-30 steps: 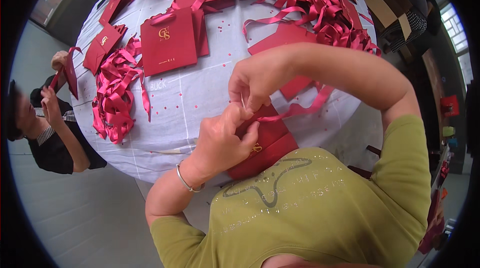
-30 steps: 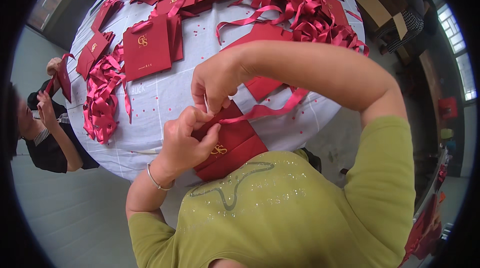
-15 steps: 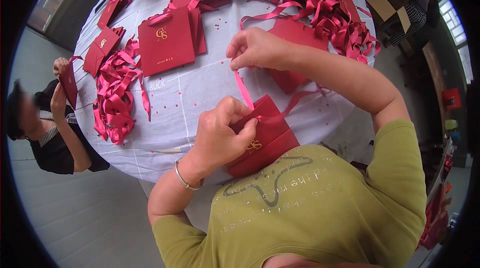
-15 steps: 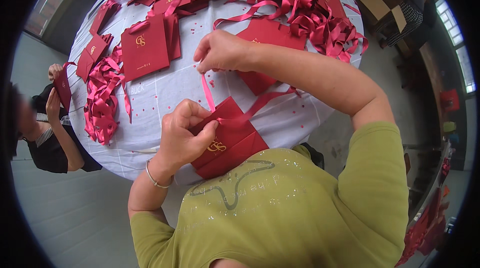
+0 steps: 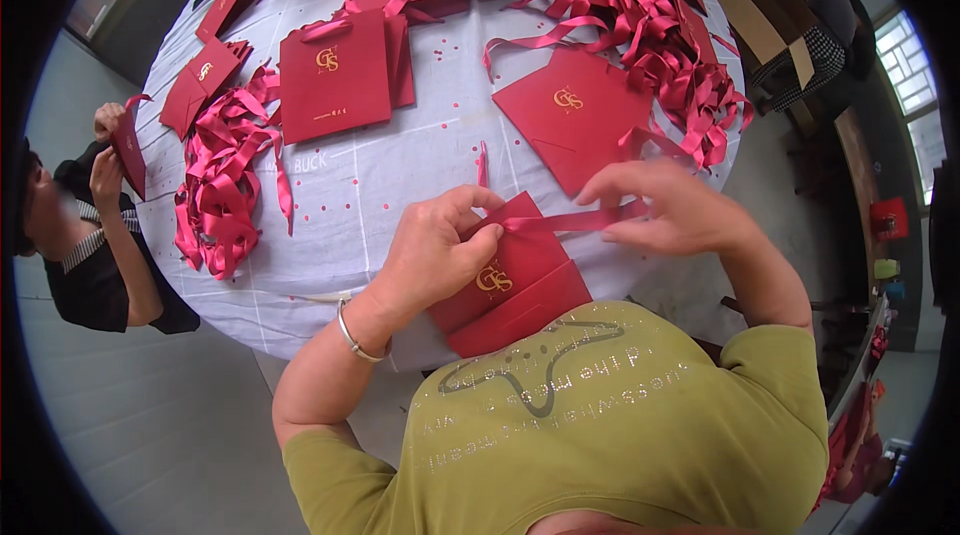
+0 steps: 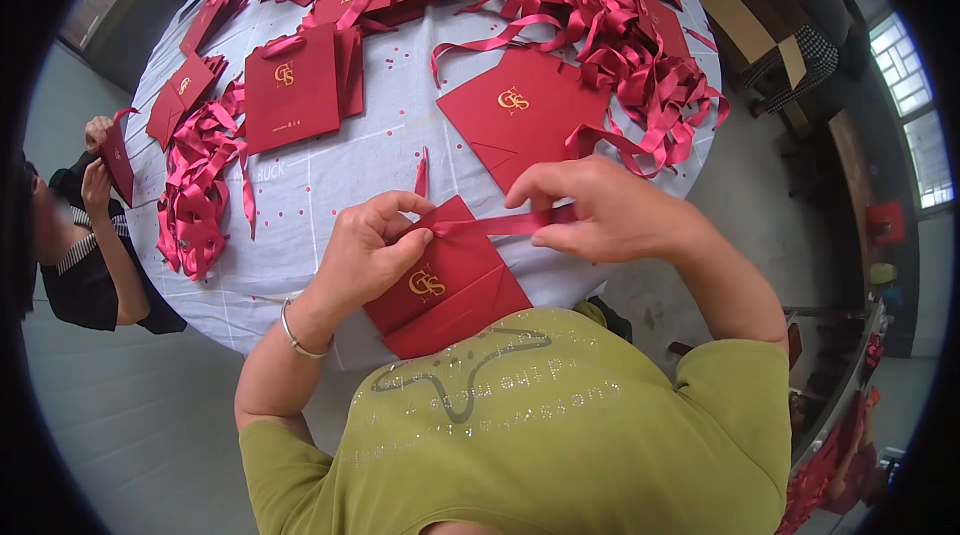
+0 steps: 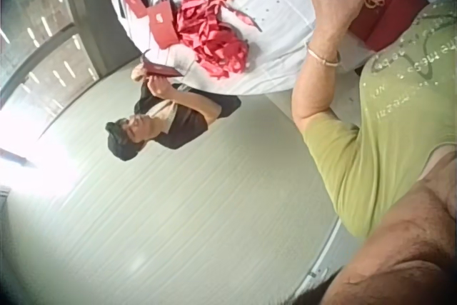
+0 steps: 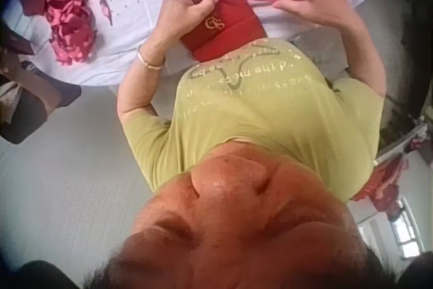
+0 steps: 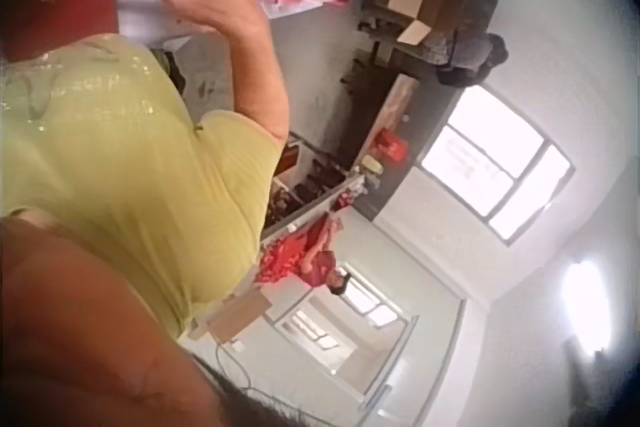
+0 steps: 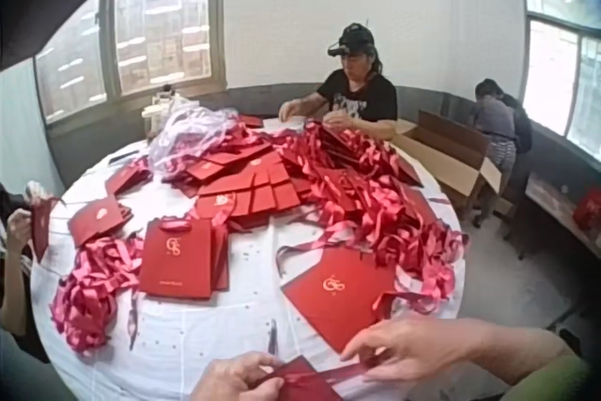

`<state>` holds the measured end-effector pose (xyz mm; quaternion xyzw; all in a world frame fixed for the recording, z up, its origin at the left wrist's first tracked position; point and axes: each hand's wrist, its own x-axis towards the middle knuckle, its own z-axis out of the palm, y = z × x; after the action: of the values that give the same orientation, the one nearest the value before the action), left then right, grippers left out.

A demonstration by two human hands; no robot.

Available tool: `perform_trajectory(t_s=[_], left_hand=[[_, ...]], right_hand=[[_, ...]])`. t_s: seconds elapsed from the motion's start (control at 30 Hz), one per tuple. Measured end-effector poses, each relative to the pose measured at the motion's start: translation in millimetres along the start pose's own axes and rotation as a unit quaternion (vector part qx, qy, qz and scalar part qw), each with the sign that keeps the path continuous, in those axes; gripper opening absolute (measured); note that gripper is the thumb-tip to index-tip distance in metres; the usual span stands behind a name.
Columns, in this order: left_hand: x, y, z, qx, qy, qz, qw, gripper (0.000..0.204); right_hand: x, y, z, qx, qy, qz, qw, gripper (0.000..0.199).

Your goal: The person attaches ribbon handles to paper gift bags by threading ribbon strips through the slots on each bag by hand.

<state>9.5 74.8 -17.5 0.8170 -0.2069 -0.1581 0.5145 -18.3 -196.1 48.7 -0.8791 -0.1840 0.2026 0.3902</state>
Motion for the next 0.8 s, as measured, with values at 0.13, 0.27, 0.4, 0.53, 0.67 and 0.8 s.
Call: perform_trajectory(t_s=[0.13,0.27,0.4,0.53,0.67,0.8], left_hand=[[-2,-3,-1,-0.009,0.005,-0.036,0.999,0.014],[3,-3,0,-0.001,-0.005,-0.032,0.999,0.013],[1,-7,-4,-0.026,-0.038,-0.045,0.998,0.016],[0,-9,-5,-0.021,-0.057,-0.06,0.996,0.021],[1,-7,-7,-0.005,-0.055,-0.053,0.997,0.022],[-2,-5,-6,0.083,-0.001,-0.025,0.996,0.032]], right_hand=[[-11,3,-20,0.178,0.002,-0.125,0.976,0.021],[-2,18,-11,0.461,-0.021,-0.232,0.856,0.041],[17,-2,7,0.565,-0.001,-0.256,0.784,0.066],[37,1,15,0.472,0.095,-0.262,0.836,0.048],[59,2,12,0.495,0.183,-0.282,0.801,0.018],[72,-31,10,0.324,0.251,-0.245,0.879,0.007]])
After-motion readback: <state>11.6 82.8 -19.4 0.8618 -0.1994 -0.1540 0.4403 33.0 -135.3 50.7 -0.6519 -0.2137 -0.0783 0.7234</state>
